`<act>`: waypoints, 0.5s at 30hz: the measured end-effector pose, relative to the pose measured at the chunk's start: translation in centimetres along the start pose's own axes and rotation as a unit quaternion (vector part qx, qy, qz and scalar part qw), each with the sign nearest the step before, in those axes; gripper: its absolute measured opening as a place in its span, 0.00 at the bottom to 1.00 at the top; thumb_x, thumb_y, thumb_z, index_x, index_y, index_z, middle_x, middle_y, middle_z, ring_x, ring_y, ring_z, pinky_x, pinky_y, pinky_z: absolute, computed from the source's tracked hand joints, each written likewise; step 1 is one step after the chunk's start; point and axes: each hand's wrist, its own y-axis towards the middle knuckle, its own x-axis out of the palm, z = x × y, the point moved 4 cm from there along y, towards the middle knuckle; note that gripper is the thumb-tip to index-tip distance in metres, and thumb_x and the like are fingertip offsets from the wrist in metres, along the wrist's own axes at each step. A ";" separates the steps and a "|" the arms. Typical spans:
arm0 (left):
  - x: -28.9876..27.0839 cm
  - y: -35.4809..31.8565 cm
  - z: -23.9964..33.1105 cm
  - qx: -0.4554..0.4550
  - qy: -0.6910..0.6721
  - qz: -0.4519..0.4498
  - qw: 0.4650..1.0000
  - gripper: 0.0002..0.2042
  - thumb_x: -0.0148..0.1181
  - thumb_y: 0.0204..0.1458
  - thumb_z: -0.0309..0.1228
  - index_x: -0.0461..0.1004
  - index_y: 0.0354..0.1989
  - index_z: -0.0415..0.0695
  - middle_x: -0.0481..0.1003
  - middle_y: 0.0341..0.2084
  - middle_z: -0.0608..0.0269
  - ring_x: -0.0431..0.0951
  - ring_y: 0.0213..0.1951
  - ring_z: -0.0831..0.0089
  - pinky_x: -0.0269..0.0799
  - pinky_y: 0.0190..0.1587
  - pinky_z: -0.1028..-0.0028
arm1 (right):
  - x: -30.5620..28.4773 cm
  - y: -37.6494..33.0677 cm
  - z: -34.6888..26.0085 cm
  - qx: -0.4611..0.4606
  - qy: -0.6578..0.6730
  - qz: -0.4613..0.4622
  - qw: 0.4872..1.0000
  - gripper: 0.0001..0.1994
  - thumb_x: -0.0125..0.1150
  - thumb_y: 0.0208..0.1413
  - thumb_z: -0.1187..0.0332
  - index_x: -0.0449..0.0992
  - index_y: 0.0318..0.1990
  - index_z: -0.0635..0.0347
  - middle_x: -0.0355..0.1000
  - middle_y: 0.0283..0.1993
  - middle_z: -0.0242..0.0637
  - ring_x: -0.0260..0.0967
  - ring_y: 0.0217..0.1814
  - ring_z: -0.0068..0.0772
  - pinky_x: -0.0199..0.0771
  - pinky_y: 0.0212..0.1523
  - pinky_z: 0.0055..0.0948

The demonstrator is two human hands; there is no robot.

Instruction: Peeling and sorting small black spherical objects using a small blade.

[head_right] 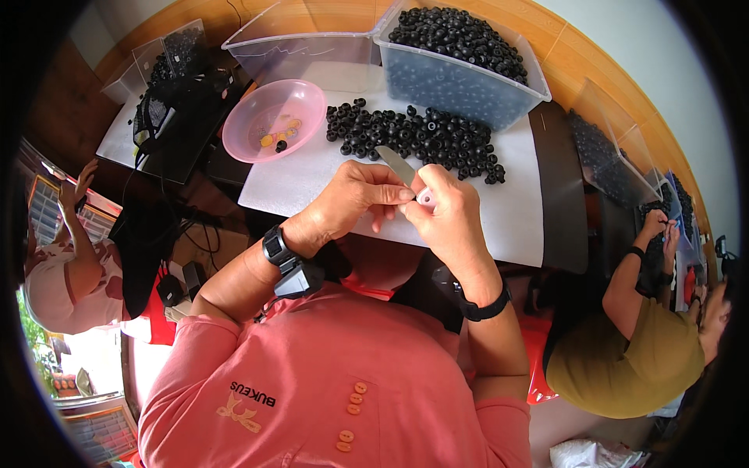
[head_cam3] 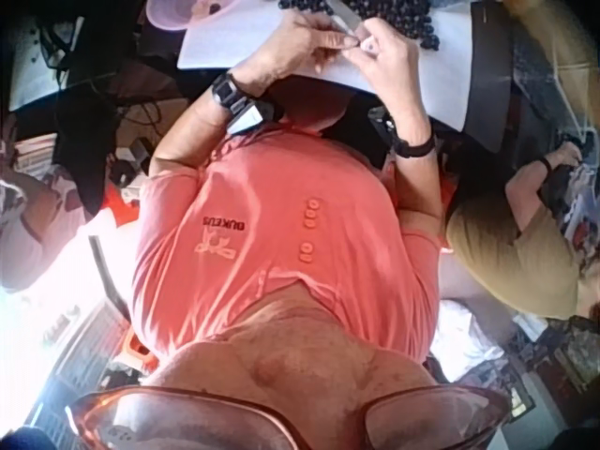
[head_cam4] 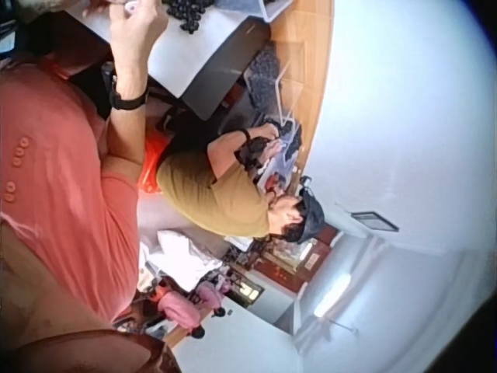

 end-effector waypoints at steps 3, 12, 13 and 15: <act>0.4 -0.4 0.3 0.001 -0.056 0.001 0.998 0.09 0.65 0.54 0.29 0.79 0.35 0.33 0.76 0.23 0.62 0.74 0.22 0.78 0.69 0.18 0.78 | -0.1 -0.2 -0.4 -0.028 -0.004 0.019 0.999 0.11 0.66 0.42 0.80 0.68 0.30 0.65 0.68 0.24 0.33 0.63 0.24 0.21 0.63 0.24 0.24; -0.7 -0.4 -1.3 -0.004 -0.148 0.013 0.989 0.09 0.58 0.60 0.30 0.74 0.41 0.35 0.75 0.29 0.60 0.76 0.26 0.73 0.69 0.20 0.77 | -0.6 -1.5 2.8 0.116 0.095 0.049 0.988 0.17 0.71 0.48 0.72 0.74 0.44 0.66 0.65 0.24 0.28 0.59 0.23 0.16 0.63 0.25 0.20; -0.8 -0.4 -1.4 -0.005 -0.142 0.015 0.990 0.09 0.57 0.61 0.30 0.73 0.42 0.36 0.75 0.28 0.60 0.76 0.26 0.72 0.68 0.20 0.76 | -0.6 -1.6 3.2 0.124 0.089 0.032 0.988 0.15 0.70 0.51 0.70 0.74 0.43 0.66 0.64 0.23 0.27 0.58 0.23 0.15 0.61 0.24 0.19; -0.8 -0.4 -1.5 -0.005 -0.148 0.012 0.989 0.09 0.57 0.61 0.29 0.73 0.42 0.36 0.75 0.28 0.60 0.76 0.26 0.72 0.68 0.21 0.76 | -0.4 -1.7 3.3 0.132 0.083 0.017 0.988 0.13 0.68 0.53 0.68 0.74 0.41 0.65 0.64 0.22 0.26 0.57 0.22 0.14 0.60 0.23 0.19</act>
